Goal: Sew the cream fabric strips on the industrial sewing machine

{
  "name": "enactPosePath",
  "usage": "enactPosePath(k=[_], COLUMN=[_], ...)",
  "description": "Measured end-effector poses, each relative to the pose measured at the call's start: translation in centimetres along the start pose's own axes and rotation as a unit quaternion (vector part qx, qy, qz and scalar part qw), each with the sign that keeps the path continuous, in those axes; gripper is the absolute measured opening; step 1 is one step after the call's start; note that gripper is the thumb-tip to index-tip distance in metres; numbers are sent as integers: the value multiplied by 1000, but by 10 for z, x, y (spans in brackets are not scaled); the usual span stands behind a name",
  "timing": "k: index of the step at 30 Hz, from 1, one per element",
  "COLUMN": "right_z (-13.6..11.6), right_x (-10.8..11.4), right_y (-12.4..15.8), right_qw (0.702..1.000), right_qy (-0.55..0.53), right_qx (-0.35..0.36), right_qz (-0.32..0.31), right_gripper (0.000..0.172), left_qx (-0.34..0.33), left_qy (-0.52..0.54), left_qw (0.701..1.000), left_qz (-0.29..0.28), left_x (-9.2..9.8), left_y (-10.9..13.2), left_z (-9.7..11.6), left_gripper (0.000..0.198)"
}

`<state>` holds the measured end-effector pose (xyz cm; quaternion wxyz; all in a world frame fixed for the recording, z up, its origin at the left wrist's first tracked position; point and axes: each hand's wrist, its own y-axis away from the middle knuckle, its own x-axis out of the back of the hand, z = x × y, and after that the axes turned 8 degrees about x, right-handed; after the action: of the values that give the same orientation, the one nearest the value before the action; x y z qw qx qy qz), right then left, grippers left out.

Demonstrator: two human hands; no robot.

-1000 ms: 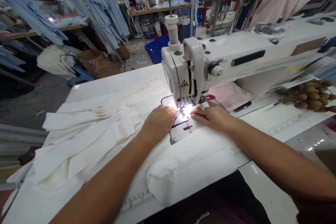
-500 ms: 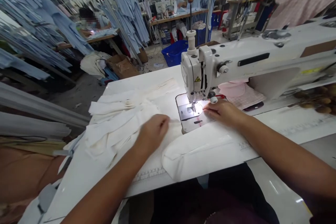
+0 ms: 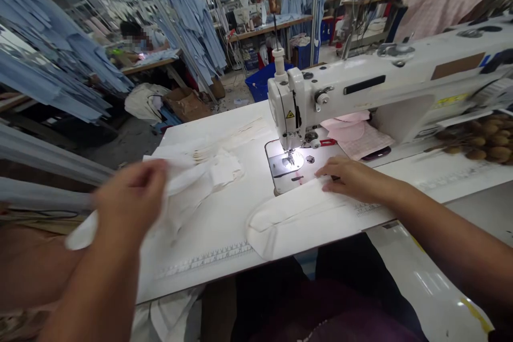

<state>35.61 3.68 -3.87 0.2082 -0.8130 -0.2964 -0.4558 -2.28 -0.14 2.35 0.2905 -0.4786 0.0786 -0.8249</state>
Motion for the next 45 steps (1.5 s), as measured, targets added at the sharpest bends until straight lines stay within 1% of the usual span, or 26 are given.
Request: enactPosePath(k=[2,4,5,7,8,9,11,13,15,18,21,23,25,27,30,32,34,36,38,40,42,45], right_z=[0,-4,-7,-16,-21,-26,-33,-36,-35,-32,-30,-28,-28,-29,-30,-30,-30,-29,-30,-32,-34,-36], right_x=[-4,-7,-7,-7,-7,-7,-9,-12,-15,-14,-11,-10,-11,-12,-13,-14,-15,-15,-16,-16,-16,-12], right_y=[2,7,11,22,30,38,53,64,70,71,69,68,67,66,66,67,68,69,70,69,68,67], right_qw=[1000,999,998,997,997,997,997,995,994,989,986,983,981,980,980,980,981,982,984,986,989,993], right_qy=[-9,-4,6,25,25,16,-6,-7,-6,-19,-9,14,35,41,43,51,57,60,64,66,60,23], right_qx=[-18,-25,-22,2,23,46,81,95,111,141,161,175,182,184,183,177,171,167,160,146,127,104], right_qz=[10,34,52,79,75,56,5,-9,9,36,51,56,62,67,72,73,73,67,51,40,45,51], right_gripper=[30,32,33,35,35,34,29,20,13,19,24,26,28,29,28,29,29,30,33,33,32,26], left_qx=[-64,-134,-154,-178,-186,-193,-181,-166,-158,-147,-161,-200,-265,-346,-456,-501,-516,-504,-475,-433,-380,-303], left_qy=[-27,-10,3,-2,-14,-27,-51,-68,-69,-39,-16,-20,-36,-66,-106,-107,-85,-42,11,52,72,91], left_qw=[993,975,963,926,908,892,875,871,867,863,869,869,863,852,830,818,816,824,830,833,838,850], left_qz=[-93,-180,-223,-333,-375,-408,-445,-458,-467,-481,-468,-452,-429,-386,-302,-263,-246,-256,-291,-341,-385,-422], left_x=[-24,-47,-58,-76,-85,-93,-108,-119,-127,-131,-130,-129,-130,-131,-134,-135,-134,-133,-131,-131,-131,-131], left_y=[9,24,33,49,54,58,62,64,64,65,67,68,68,69,71,73,75,77,80,83,85,84], left_z=[13,34,48,78,94,108,131,145,150,149,148,147,145,142,135,131,128,127,127,129,130,133], left_gripper=[19,23,25,27,27,26,31,34,28,13,6,5,11,18,27,31,32,29,29,30,31,28])
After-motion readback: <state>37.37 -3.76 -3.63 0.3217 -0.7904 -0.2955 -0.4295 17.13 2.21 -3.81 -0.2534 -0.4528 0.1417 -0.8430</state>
